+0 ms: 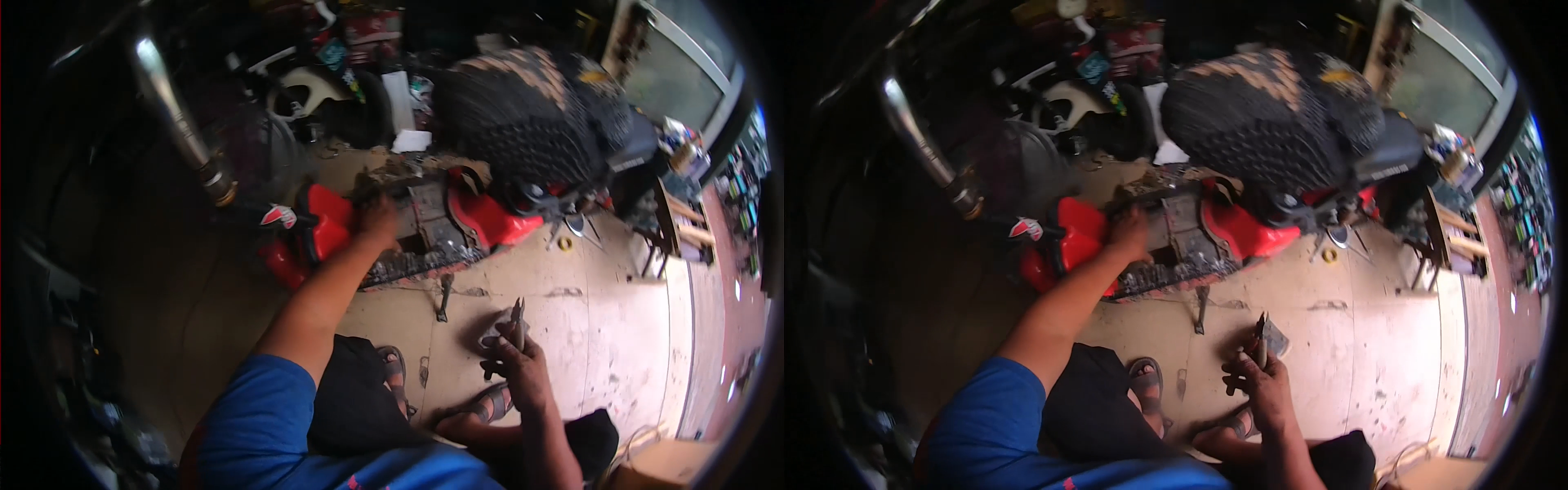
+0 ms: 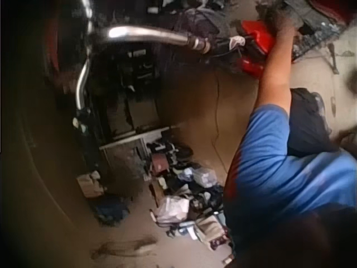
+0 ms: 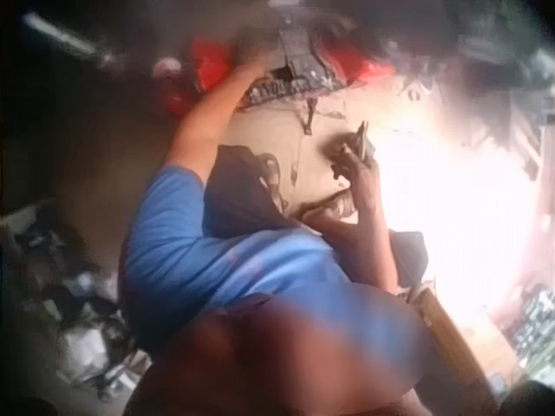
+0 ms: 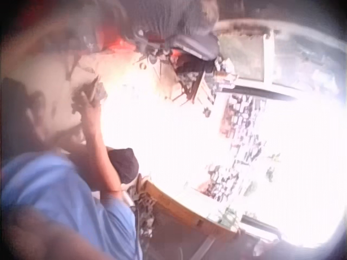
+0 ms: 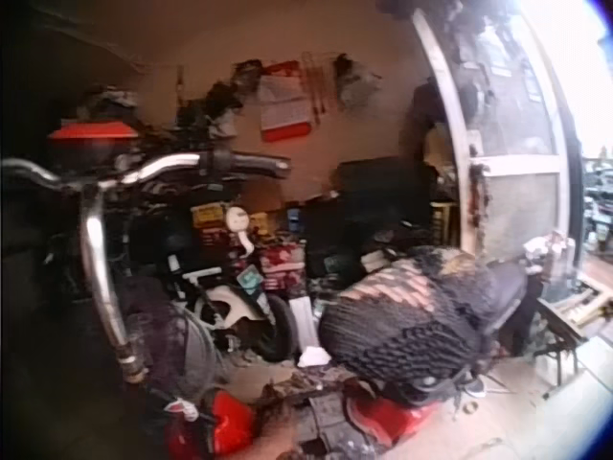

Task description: The person works on a metal component by hand and with pliers, then fits the component into the body of a motorcycle and replaces the seat.

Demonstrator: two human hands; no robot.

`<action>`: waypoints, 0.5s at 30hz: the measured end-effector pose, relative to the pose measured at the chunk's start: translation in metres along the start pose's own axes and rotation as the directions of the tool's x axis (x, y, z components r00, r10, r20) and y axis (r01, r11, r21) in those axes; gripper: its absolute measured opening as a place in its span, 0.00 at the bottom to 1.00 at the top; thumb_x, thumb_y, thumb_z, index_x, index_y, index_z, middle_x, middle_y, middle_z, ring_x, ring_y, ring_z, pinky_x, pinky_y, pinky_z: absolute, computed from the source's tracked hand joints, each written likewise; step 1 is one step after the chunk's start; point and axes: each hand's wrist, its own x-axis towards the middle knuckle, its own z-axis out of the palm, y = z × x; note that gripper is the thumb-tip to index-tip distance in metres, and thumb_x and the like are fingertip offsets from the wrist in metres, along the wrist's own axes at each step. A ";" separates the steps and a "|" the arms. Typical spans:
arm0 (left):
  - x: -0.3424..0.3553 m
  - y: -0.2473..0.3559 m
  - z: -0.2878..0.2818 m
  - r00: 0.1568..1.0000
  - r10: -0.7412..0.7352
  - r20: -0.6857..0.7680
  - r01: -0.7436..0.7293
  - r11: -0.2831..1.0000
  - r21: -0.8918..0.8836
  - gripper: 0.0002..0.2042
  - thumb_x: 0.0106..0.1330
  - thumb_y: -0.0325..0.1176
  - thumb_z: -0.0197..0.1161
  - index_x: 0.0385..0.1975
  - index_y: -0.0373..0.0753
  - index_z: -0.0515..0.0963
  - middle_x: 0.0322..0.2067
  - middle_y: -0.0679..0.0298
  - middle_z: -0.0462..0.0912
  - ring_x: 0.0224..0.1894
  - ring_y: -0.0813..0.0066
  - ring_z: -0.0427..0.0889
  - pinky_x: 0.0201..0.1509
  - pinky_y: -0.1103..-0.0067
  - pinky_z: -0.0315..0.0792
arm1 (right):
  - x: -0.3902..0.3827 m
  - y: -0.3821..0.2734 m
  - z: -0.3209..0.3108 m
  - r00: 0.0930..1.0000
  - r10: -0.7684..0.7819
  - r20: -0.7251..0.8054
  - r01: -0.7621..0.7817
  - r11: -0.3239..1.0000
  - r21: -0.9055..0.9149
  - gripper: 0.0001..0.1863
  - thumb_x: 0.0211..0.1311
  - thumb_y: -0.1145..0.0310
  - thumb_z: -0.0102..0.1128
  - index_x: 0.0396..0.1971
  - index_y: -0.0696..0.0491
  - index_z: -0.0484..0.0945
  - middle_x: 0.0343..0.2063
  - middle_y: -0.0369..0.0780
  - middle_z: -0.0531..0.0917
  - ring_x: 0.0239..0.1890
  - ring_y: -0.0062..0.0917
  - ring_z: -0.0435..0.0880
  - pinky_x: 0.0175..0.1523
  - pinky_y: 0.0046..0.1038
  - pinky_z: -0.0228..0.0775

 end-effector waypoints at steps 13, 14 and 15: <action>-0.031 0.013 -0.057 0.998 0.060 -0.036 -0.057 0.995 0.079 0.55 0.35 0.51 0.84 0.64 0.31 0.62 0.61 0.45 0.69 0.63 0.47 0.70 0.68 0.61 0.67 | -0.082 -0.054 -0.069 0.974 -0.194 -0.120 0.188 0.980 -0.061 0.23 0.71 0.68 0.59 0.62 0.61 0.70 0.44 0.45 0.84 0.43 0.30 0.86 0.48 0.30 0.79; -0.038 0.014 -0.068 0.997 0.067 -0.026 -0.064 0.994 0.088 0.55 0.35 0.51 0.84 0.64 0.31 0.62 0.61 0.45 0.69 0.63 0.47 0.70 0.68 0.61 0.67 | -0.084 -0.053 -0.074 0.969 -0.201 -0.147 0.197 0.980 -0.040 0.24 0.71 0.67 0.59 0.61 0.61 0.70 0.44 0.45 0.84 0.43 0.30 0.85 0.48 0.30 0.79; -0.047 0.013 -0.081 0.989 0.118 -0.093 -0.113 0.992 0.061 0.54 0.36 0.51 0.83 0.64 0.30 0.63 0.61 0.45 0.69 0.63 0.47 0.70 0.68 0.62 0.66 | -0.084 -0.052 -0.077 0.963 -0.231 -0.138 0.230 0.973 -0.021 0.25 0.70 0.65 0.60 0.61 0.62 0.70 0.43 0.44 0.84 0.42 0.29 0.85 0.48 0.29 0.78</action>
